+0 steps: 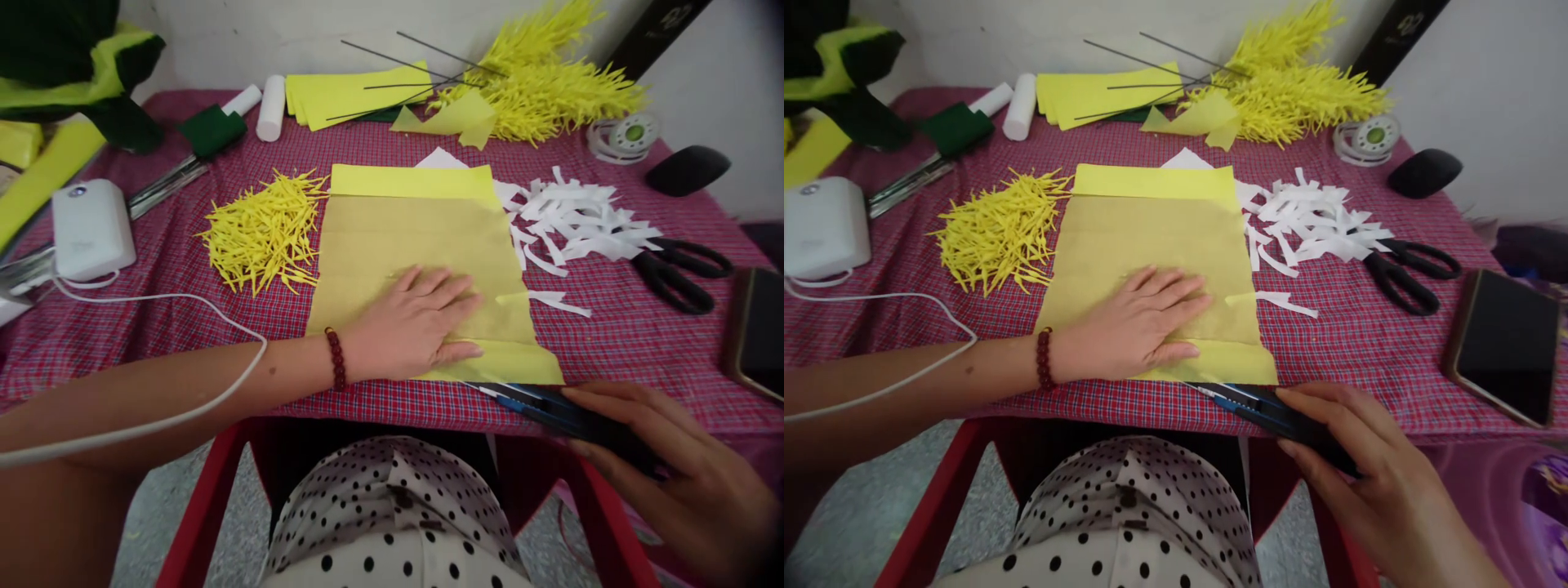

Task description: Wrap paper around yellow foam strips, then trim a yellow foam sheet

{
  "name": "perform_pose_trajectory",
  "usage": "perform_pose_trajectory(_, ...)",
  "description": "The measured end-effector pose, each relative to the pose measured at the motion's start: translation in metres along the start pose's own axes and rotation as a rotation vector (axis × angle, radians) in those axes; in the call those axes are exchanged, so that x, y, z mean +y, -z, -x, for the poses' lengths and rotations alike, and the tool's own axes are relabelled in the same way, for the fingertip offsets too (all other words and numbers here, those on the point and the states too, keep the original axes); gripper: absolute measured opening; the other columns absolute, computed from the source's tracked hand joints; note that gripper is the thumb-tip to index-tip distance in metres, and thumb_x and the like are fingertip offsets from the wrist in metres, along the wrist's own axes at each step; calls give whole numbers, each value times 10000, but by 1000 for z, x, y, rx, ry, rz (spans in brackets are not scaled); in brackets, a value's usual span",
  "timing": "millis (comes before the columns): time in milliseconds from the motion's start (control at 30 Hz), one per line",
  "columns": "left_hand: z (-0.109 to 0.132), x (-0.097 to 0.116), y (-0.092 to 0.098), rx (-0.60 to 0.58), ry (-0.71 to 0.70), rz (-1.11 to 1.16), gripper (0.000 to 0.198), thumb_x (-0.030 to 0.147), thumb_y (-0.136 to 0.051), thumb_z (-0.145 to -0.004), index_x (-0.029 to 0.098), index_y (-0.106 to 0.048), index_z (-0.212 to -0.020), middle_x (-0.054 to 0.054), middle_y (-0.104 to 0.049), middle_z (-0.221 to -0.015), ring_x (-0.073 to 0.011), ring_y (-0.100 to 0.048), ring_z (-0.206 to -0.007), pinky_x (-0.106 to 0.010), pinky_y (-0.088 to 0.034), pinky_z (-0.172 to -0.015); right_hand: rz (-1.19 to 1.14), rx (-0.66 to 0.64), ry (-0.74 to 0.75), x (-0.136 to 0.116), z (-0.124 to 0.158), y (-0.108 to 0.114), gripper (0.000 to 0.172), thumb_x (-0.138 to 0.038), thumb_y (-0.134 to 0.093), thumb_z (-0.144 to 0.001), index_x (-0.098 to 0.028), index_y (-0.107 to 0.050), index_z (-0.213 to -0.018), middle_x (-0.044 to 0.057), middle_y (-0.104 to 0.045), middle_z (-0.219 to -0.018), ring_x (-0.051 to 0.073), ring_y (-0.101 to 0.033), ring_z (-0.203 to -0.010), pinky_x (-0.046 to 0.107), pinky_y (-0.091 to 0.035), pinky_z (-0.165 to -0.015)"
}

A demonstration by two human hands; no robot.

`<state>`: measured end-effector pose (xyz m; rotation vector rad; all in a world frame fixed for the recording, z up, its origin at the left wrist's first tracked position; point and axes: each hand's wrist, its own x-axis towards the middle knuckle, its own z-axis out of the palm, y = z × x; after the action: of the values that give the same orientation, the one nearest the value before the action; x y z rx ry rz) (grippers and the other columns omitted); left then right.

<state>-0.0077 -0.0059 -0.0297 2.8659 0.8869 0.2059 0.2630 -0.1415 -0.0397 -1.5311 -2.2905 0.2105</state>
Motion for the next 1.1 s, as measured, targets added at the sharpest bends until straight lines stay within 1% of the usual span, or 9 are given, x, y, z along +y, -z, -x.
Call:
perform_pose_trajectory(200,-1,-2,4,-18,-5,67,700,629,-205,-917,160,-407,-1396,-88,-372,-1489,-268,-301,-1357,-442,-192,-1114,28,-3,89,-7,-24,-2,278,-437,-459,-917,-225,-557,-1068,68,-579,-1003,192,-607,-868,296,-544,-698)
perform_pose_trajectory(300,-1,-3,2,-4,0,73,662,612,-277,-919,169,-415,-1391,-82,-372,-1490,-269,-300,-1357,-444,-187,-1116,55,7,112,-11,-28,-4,285,-440,-445,-922,-217,-560,-1057,80,-575,-1014,207,-602,-916,304,-542,-722)
perform_pose_trajectory(400,-1,-3,0,2,8,65,628,576,-372,-913,180,-402,-1400,-73,-365,-1496,-272,-298,-1358,-445,-183,-1119,56,1,115,-11,-22,-5,310,-435,-453,-921,-215,-559,-1113,78,-577,-1034,204,-597,-926,306,-534,-750)
perform_pose_trajectory(500,-1,-2,0,-6,18,67,609,552,-404,-912,185,-404,-1399,-67,-371,-1493,-268,-299,-1358,-438,-181,-1122,12,-18,82,-9,-11,-5,308,-402,-492,-907,-231,-557,-1155,59,-586,-1061,190,-602,-919,305,-522,-764)
perform_pose_trajectory(600,-1,-1,1,-10,20,75,598,535,-418,-914,184,-408,-1397,-69,-365,-1496,-264,-296,-1362,-434,-176,-1125,-14,0,62,-7,-3,-6,305,-369,-522,-891,-257,-559,-1172,48,-590,-1085,194,-608,-927,320,-519,-762)
perform_pose_trajectory(767,-3,-3,7,-6,36,163,598,567,-359,-923,166,-472,-1353,-70,-413,-1466,-258,-319,-1353,-424,-200,-1121,-56,13,28,-1,2,-11,335,-369,-548,-868,-289,-559,-1193,44,-592,-1114,211,-614,-944,356,-526,-758)
perform_pose_trajectory(867,-3,-11,16,-42,8,282,577,519,-296,-959,126,-472,-1343,-80,-465,-1426,-200,-370,-1329,-360,-238,-1116,-92,-17,-26,2,7,-12,333,-382,-535,-867,-306,-558,-1191,45,-590,-1119,231,-610,-973,397,-520,-784)
perform_pose_trajectory(967,6,-23,27,-65,-53,335,568,478,-275,-977,98,-424,-1372,-104,-465,-1423,-162,-382,-1328,-317,-248,-1116,-133,-30,-93,2,13,-11,307,-366,-538,-863,-319,-565,-1166,43,-588,-1114,241,-608,-982,425,-510,-813)
perform_pose_trajectory(1100,34,-42,32,-105,-103,190,640,573,-366,-916,149,-407,-1393,-119,-401,-1469,-233,-327,-1366,-418,-199,-1135,-145,-41,-126,1,15,-11,308,-382,-547,-852,-326,-569,-1154,37,-594,-1106,251,-610,-979,442,-498,-831)
